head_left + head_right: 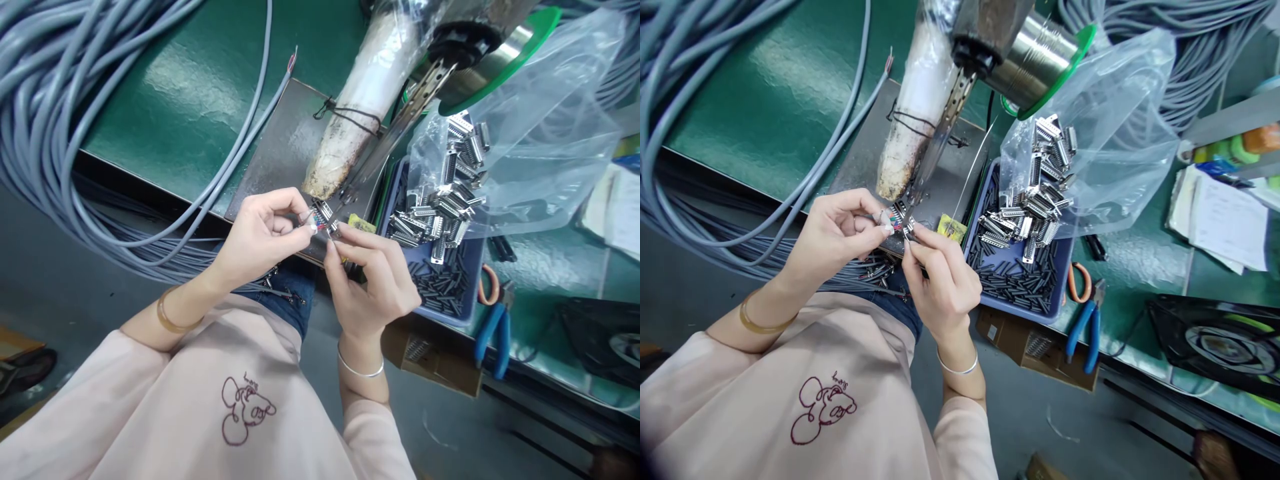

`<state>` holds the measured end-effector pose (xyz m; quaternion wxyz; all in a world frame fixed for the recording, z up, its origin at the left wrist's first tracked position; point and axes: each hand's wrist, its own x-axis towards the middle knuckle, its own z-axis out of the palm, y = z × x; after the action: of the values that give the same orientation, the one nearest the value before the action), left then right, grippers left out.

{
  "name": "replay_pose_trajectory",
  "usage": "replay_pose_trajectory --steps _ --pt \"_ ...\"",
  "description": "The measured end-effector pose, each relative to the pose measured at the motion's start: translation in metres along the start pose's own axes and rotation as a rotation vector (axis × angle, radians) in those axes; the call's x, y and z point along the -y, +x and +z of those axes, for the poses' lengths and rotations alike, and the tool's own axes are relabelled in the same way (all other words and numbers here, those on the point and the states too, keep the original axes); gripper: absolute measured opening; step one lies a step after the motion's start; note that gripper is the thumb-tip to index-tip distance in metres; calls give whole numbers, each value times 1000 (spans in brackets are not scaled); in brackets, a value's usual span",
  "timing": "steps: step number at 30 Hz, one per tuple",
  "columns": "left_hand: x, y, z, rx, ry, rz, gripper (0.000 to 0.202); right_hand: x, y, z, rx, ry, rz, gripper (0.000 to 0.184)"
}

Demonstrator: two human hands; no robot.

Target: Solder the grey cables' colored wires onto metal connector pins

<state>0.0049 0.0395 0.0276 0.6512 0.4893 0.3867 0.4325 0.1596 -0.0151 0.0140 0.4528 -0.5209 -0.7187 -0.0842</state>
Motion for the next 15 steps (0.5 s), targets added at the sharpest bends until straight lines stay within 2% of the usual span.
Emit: replay_pose_trajectory --steps 4,11,13,15 --pt "-1 -1 -1 -2 10 -3 13 2 0 -2 -1 -27 -9 17" --pt "5 -4 -5 33 49 -100 17 0 -3 1 32 -100 -130 17" --pt "6 -5 -4 39 46 -100 17 -1 -6 -1 44 -72 -116 17" --pt "7 -8 -3 62 41 -98 15 0 -9 -10 88 -35 -29 13"
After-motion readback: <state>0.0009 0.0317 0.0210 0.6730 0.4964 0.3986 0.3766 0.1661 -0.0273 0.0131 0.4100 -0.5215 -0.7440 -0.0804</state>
